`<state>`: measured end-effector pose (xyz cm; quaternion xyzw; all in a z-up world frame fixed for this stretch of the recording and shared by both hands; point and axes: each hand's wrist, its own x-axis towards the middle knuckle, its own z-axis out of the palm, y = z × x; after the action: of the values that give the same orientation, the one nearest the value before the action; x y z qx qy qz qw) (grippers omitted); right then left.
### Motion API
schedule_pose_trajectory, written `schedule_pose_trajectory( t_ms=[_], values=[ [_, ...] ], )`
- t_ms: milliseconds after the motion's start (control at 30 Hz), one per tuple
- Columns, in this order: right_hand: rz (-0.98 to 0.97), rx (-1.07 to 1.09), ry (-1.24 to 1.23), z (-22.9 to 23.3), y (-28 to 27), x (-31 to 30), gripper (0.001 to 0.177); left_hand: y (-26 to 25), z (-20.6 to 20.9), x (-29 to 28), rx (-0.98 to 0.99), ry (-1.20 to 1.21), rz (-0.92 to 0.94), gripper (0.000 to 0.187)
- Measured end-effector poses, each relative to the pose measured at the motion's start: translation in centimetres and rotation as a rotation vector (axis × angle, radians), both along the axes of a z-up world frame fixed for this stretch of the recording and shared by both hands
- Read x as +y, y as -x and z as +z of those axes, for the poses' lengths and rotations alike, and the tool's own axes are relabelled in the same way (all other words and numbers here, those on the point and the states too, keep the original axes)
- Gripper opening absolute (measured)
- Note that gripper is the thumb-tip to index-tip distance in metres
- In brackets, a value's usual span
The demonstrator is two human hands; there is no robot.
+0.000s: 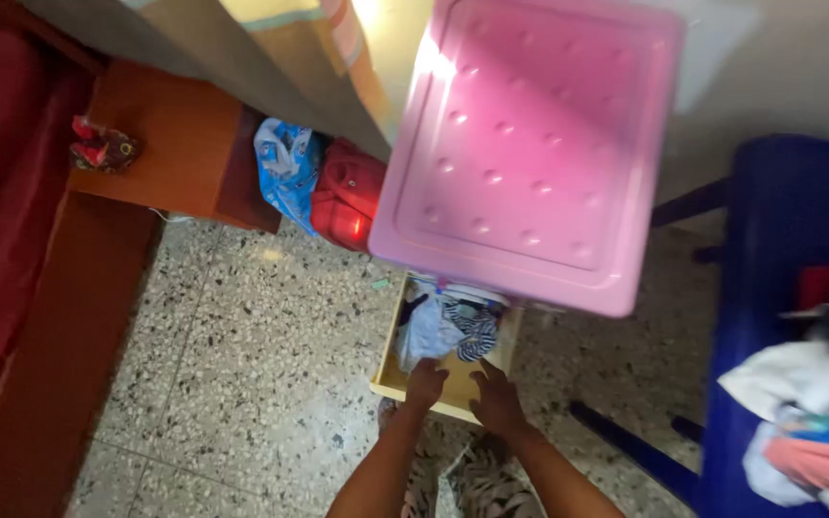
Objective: The recorder is sorting and organizing clothes by taking them out of a plastic drawer unit and placing them on a chair, while also folding some items.
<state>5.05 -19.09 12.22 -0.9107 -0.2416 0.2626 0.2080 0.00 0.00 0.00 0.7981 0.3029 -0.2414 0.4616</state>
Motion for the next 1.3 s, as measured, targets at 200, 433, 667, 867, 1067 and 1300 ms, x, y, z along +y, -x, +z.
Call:
schedule_pose_trajectory(
  t_ms=[200, 433, 667, 867, 1067, 1300],
  values=[
    [-0.35, 0.429, -0.022, -19.9, -2.6, 2.9, 0.07, -3.3, -5.2, 3.5, 0.143, 0.204, 0.205, 0.061],
    [-0.084, 0.206, 0.094, -29.7, -4.2, 4.4, 0.088, 0.7, -22.0, 2.7, -0.215, -0.065, -0.119, 0.054],
    [-0.591, 0.375, -0.542, -47.4, -0.5, 7.5, 0.118, 1.0, -19.9, 3.3, -0.07, 0.157, 0.169, 0.047],
    [-0.158, 0.392, 0.095, -36.9, 1.7, 8.4, 0.056, 2.9, -19.2, 3.8, -0.345, -0.167, -0.203, 0.025],
    [-0.186, 0.034, -0.033, -20.9, 1.9, 7.7, 0.039, -1.5, 0.0, 2.7, -0.081, -0.018, 0.146, 0.045],
    [-0.187, -0.163, -0.36, 4.0, -1.7, 6.9, 0.037, -6.0, 20.2, 3.9, -0.96, 0.039, -0.113, 0.041]
  ],
)
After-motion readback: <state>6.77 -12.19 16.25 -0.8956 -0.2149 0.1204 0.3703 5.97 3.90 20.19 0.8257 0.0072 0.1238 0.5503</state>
